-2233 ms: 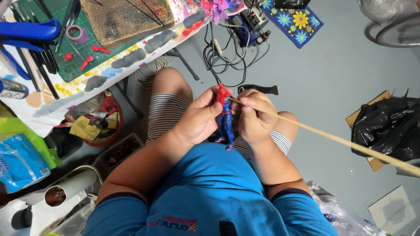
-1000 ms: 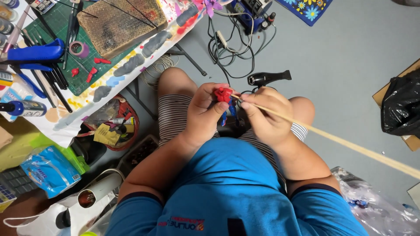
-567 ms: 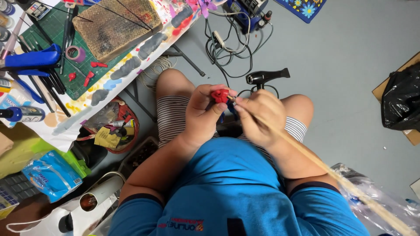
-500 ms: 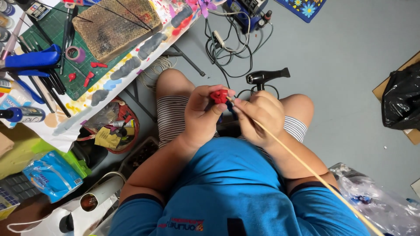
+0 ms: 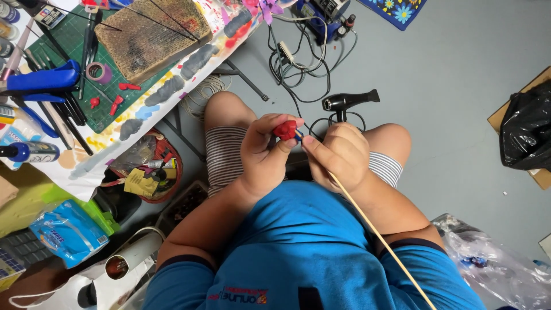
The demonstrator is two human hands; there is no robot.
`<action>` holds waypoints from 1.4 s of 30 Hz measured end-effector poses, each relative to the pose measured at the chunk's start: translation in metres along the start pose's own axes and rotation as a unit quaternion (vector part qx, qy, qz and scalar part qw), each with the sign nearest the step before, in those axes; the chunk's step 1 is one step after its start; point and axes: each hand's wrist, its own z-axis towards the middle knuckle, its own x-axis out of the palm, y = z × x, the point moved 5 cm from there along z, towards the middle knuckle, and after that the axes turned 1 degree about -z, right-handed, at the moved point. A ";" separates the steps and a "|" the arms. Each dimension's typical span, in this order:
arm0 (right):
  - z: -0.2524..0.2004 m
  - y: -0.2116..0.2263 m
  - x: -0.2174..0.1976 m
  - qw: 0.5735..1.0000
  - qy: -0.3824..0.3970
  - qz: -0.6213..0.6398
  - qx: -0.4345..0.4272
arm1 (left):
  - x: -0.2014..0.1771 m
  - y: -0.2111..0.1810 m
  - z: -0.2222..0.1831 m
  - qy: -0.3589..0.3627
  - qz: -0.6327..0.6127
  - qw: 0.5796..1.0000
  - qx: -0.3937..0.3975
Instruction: Repairing and testing the articulation of a Spider-Man action figure using a wooden stick to adjust joints.
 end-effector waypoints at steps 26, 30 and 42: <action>-0.007 -0.062 0.011 0.983 0.083 -0.001 0.163 | -0.050 0.052 0.002 -0.105 -0.193 0.957 -0.189; -0.022 -0.094 0.042 0.899 0.320 -0.130 0.270 | -0.060 0.055 -0.005 -0.065 -0.346 0.890 -0.289; -0.004 -0.205 0.160 0.801 0.484 -0.336 0.104 | -0.050 0.017 0.005 0.044 -0.548 0.769 -0.325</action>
